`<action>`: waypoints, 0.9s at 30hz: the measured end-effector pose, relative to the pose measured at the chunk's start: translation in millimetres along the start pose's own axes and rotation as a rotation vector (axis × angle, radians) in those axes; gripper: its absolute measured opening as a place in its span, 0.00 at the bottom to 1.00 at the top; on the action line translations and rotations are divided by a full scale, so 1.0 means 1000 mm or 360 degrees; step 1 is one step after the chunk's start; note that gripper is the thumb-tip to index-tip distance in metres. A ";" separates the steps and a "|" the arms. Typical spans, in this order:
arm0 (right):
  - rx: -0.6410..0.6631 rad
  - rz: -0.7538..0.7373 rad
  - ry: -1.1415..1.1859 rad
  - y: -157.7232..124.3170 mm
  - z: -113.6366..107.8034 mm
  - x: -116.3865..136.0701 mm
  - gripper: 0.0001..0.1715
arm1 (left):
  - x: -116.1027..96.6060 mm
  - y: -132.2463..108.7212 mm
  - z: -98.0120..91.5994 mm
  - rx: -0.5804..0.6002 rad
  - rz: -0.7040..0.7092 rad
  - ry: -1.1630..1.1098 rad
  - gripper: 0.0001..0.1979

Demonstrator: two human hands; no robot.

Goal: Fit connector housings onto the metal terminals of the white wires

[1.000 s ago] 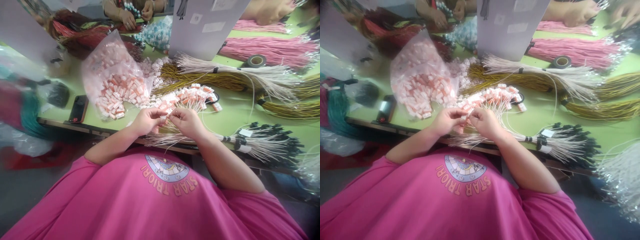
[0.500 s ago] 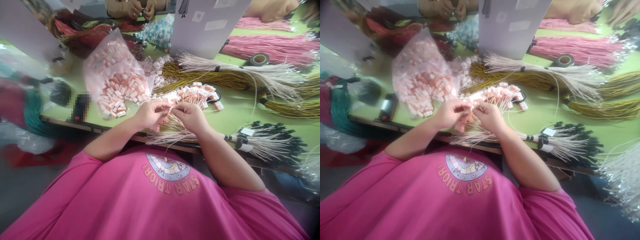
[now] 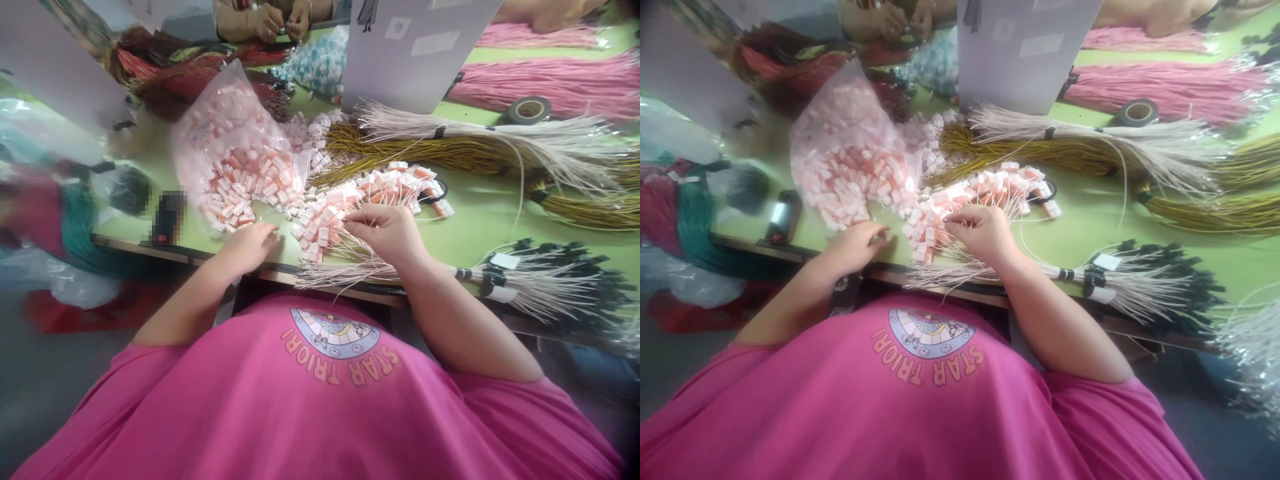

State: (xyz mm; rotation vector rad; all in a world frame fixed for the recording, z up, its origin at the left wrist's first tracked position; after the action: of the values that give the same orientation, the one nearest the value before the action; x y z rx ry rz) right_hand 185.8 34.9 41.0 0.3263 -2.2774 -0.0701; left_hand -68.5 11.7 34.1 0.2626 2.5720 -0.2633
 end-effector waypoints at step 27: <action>0.0247 -0.0184 -0.0288 -0.006 0.016 0.008 0.11 | -0.052 0.030 0.058 0.0192 -0.0090 -0.1983 0.19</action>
State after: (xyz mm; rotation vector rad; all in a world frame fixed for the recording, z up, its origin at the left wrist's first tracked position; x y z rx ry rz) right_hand 170.3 26.5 35.0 0.5534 -2.4474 0.0191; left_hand 10.4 19.3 8.7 0.0259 1.3322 -0.4272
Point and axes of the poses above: each hand's wrist, its own y-axis towards the middle knuckle, its own z-axis out of the palm, x = y × z, the point moved 4 cm from there along y, towards the middle knuckle, and after that the axes turned 13 degrees about -y, right-handed, at the moved point
